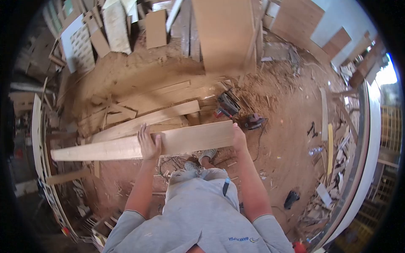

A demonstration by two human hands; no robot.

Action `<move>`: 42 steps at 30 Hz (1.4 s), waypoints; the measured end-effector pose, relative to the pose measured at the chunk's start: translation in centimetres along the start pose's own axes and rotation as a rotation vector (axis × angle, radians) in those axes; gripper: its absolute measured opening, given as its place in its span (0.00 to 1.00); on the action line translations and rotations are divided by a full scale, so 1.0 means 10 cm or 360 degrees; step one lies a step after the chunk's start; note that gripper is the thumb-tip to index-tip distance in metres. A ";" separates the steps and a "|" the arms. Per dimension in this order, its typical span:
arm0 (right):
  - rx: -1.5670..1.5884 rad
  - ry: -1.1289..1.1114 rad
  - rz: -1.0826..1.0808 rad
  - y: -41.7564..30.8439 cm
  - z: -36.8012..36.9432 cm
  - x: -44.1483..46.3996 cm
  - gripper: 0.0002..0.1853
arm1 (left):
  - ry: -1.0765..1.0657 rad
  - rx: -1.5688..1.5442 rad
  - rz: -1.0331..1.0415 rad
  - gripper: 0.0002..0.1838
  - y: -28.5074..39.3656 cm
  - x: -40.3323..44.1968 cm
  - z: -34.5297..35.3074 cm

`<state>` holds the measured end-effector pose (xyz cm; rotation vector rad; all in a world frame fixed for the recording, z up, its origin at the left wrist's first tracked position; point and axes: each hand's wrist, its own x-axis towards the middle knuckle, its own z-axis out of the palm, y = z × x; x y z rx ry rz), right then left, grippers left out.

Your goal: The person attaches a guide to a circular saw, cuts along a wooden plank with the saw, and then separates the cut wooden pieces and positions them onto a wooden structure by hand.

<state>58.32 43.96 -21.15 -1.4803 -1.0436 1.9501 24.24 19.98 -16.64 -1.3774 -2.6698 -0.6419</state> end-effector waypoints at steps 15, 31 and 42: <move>-0.1856 0.0244 -0.1395 -0.61 1.02 -0.41 0.20 | -0.0493 -0.0051 -0.0247 0.46 -0.28 -1.32 -0.66; -0.2395 -0.1262 -0.1628 0.51 3.64 -1.49 0.36 | -0.0379 -0.0617 -0.0618 0.30 -1.67 -2.35 -1.02; -0.2768 -0.1531 -0.1428 1.34 5.34 -2.07 0.52 | -0.0488 -0.0601 -0.1945 0.30 -3.57 -4.33 -1.92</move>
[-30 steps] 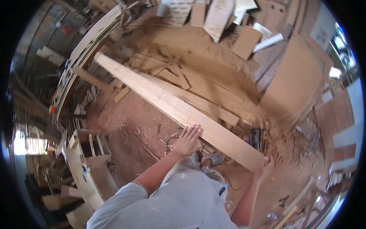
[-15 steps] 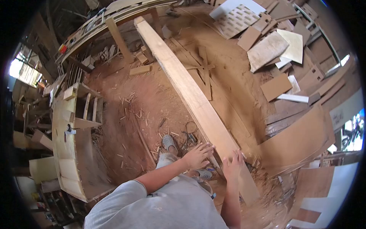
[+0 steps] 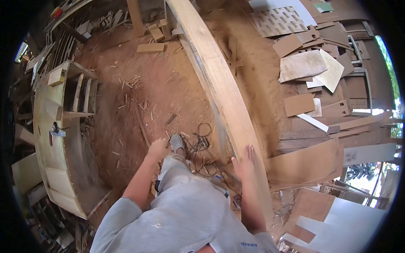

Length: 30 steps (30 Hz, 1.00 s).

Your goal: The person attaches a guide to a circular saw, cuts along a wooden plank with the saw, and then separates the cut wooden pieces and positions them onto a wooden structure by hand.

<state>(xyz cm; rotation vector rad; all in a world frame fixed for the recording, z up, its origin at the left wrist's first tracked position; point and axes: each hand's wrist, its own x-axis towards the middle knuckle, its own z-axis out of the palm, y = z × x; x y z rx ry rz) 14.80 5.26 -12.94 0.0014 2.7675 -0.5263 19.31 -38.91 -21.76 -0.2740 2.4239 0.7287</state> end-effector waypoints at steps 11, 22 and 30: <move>-0.0212 -0.0127 0.0159 -0.44 0.26 0.78 0.64 | 0.0365 -0.0343 -0.0300 0.28 -0.95 -0.29 -0.38; -0.0157 0.0030 0.0065 -0.72 0.19 1.51 0.69 | 0.0156 -0.0402 -0.0327 0.28 -0.75 0.06 -0.76; -0.0088 0.0166 -0.0256 -1.48 0.21 3.02 0.64 | 0.0093 -0.0194 -0.0355 0.29 -0.51 1.49 -2.07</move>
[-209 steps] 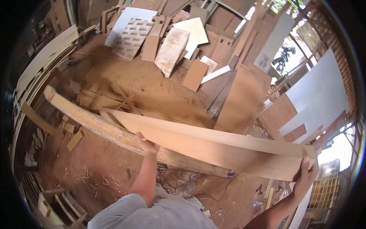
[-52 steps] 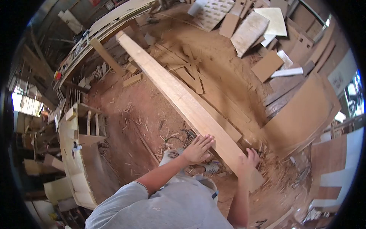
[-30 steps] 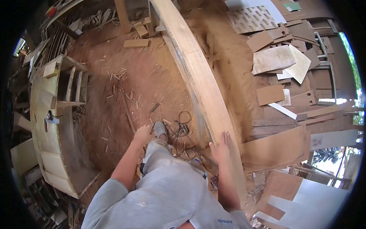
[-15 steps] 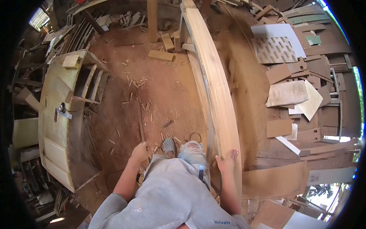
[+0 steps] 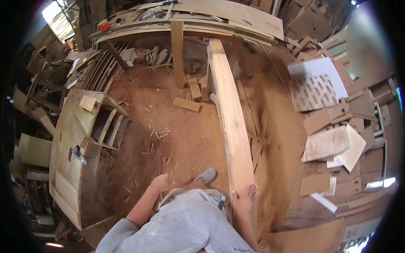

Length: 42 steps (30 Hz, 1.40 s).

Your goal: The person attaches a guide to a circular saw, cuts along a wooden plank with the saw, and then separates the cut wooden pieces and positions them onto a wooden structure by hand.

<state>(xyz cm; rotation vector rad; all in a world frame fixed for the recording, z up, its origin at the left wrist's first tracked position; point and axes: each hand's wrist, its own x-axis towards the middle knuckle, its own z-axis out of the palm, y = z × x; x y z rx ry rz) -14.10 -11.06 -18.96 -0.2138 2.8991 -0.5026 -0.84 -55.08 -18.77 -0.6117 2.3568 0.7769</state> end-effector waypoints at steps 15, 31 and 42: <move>-0.0092 -0.0330 -0.0166 -1.47 -0.22 2.89 0.59 | 0.0167 -0.0528 0.0424 0.34 0.92 2.00 -1.42; -0.0173 -0.0337 0.0536 -3.04 0.35 5.13 0.79 | -0.0030 -0.0896 0.0165 0.34 -0.30 4.46 -3.44; -0.0130 -0.0102 0.0656 -3.14 0.37 5.01 0.64 | -0.0389 -0.0501 0.0472 0.34 0.17 4.90 -3.84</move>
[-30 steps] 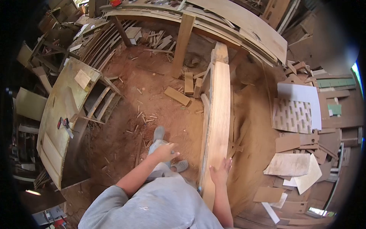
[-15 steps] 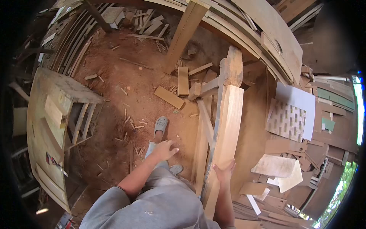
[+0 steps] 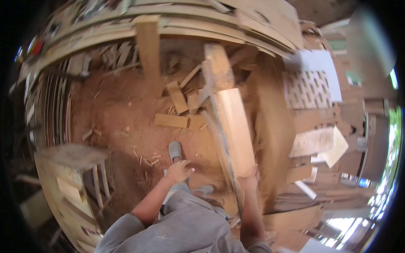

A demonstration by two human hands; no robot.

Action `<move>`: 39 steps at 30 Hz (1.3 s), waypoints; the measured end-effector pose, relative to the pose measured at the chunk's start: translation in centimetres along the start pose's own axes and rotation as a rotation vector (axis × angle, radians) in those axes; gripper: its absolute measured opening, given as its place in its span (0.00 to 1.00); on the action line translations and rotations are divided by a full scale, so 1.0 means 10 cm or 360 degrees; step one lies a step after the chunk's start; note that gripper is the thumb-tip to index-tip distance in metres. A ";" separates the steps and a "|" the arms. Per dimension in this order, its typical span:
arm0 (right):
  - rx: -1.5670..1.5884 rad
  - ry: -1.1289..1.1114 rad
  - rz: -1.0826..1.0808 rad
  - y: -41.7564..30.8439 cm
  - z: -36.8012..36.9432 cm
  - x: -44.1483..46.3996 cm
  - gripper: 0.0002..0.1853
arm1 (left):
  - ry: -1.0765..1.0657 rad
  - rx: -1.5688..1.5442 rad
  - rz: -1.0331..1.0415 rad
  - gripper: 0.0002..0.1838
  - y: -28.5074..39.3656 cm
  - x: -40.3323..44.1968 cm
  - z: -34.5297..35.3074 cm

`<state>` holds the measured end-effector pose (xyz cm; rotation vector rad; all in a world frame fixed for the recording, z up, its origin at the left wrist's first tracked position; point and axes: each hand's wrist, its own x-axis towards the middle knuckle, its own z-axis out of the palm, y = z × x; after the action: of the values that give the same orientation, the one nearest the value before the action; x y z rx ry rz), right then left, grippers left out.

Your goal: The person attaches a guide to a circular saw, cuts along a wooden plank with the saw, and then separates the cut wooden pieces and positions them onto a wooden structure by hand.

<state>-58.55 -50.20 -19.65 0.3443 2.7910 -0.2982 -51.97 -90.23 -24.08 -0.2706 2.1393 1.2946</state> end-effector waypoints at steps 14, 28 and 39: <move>0.0870 0.0469 0.0895 1.99 0.02 -2.66 0.35 | -0.0910 0.1124 0.1200 0.40 2.61 0.19 2.10; 0.0557 0.0888 0.1000 4.37 0.65 -3.91 0.54 | -0.1825 0.2251 0.1143 0.56 3.18 -0.52 7.26; 0.0771 0.1041 0.1306 4.16 0.77 -4.27 0.68 | -0.1242 0.2276 0.1594 0.57 3.29 -1.52 6.88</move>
<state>-5.88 -21.16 -19.58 1.9149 2.7814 -0.7453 -27.91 -16.96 -13.67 1.6951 1.8756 -0.1222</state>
